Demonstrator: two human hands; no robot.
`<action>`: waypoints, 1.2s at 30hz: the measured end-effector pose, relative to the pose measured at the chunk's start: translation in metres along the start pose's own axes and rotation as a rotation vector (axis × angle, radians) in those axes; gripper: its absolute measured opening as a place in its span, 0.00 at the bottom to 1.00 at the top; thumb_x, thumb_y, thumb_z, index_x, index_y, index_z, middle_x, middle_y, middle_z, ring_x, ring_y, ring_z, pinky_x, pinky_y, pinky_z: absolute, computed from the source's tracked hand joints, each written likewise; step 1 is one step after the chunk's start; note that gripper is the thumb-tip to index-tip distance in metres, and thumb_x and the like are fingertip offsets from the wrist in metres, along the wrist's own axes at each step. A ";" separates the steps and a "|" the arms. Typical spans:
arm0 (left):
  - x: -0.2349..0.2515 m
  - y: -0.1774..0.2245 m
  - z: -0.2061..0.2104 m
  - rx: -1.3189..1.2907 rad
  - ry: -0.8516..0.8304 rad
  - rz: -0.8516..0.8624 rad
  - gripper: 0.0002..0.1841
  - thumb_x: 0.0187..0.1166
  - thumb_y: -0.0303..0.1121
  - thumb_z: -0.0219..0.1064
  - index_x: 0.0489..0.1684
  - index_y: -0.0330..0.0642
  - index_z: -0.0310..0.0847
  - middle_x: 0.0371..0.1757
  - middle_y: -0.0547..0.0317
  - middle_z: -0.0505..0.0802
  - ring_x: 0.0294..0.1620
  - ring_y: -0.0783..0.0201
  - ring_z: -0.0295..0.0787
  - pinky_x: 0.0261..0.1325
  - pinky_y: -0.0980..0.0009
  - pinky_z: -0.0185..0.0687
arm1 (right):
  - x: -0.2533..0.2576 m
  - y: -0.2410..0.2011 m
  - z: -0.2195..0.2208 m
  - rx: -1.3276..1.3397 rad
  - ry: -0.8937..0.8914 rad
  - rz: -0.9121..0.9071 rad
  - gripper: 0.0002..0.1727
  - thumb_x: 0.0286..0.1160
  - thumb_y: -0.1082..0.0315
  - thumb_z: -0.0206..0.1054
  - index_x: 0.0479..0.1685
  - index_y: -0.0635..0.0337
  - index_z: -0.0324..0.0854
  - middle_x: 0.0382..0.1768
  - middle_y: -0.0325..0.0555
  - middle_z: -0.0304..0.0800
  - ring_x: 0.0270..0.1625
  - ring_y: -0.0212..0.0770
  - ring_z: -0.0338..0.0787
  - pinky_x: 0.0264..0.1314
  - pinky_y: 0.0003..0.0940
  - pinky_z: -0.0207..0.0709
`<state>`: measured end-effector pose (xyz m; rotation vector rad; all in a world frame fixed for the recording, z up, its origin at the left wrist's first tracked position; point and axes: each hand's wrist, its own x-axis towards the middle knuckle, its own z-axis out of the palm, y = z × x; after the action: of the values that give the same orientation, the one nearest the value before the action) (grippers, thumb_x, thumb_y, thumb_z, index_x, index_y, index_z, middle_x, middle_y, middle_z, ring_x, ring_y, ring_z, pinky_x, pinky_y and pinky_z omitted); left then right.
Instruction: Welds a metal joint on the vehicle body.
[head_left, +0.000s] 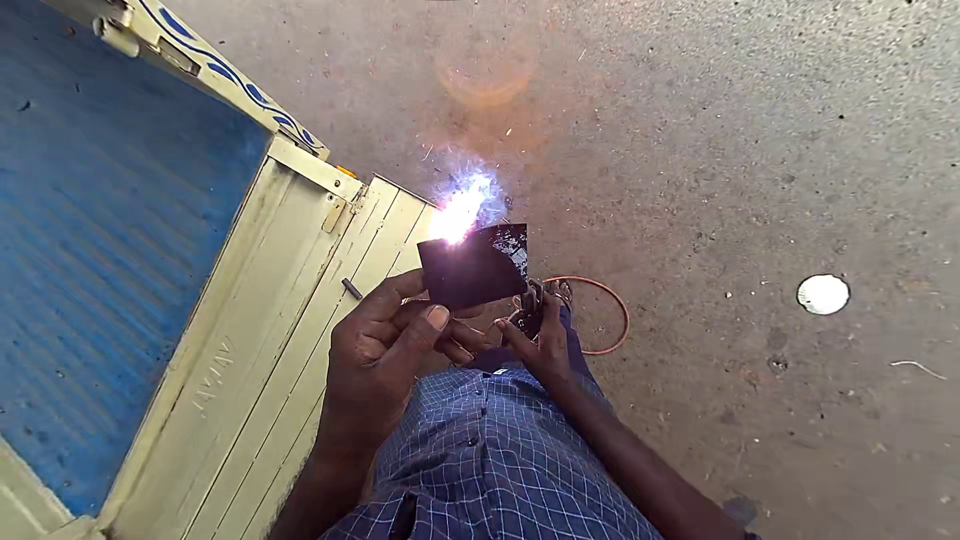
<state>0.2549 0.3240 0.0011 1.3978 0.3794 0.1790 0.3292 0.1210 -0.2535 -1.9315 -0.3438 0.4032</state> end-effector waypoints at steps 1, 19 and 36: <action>0.000 0.000 0.000 0.003 0.006 -0.001 0.19 0.88 0.22 0.56 0.76 0.33 0.72 0.55 0.29 0.91 0.42 0.41 0.96 0.46 0.52 0.97 | 0.000 0.000 0.000 0.000 0.002 0.007 0.48 0.66 0.44 0.79 0.83 0.56 0.61 0.48 0.47 0.88 0.41 0.40 0.91 0.44 0.46 0.89; 0.001 -0.003 -0.005 -0.013 0.009 0.012 0.19 0.88 0.23 0.56 0.75 0.32 0.72 0.52 0.31 0.92 0.41 0.42 0.96 0.45 0.52 0.97 | 0.001 -0.004 -0.002 0.029 -0.018 0.005 0.47 0.66 0.45 0.79 0.84 0.53 0.60 0.50 0.45 0.89 0.44 0.39 0.91 0.46 0.45 0.90; 0.005 -0.003 -0.005 -0.020 -0.006 0.012 0.19 0.88 0.22 0.55 0.75 0.32 0.71 0.55 0.29 0.91 0.42 0.41 0.96 0.46 0.52 0.97 | 0.007 -0.005 -0.003 0.004 -0.030 0.018 0.47 0.65 0.42 0.80 0.81 0.54 0.62 0.44 0.44 0.88 0.38 0.39 0.89 0.42 0.45 0.89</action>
<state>0.2571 0.3297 -0.0030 1.3814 0.3628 0.1879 0.3365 0.1232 -0.2484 -1.9276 -0.3452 0.4448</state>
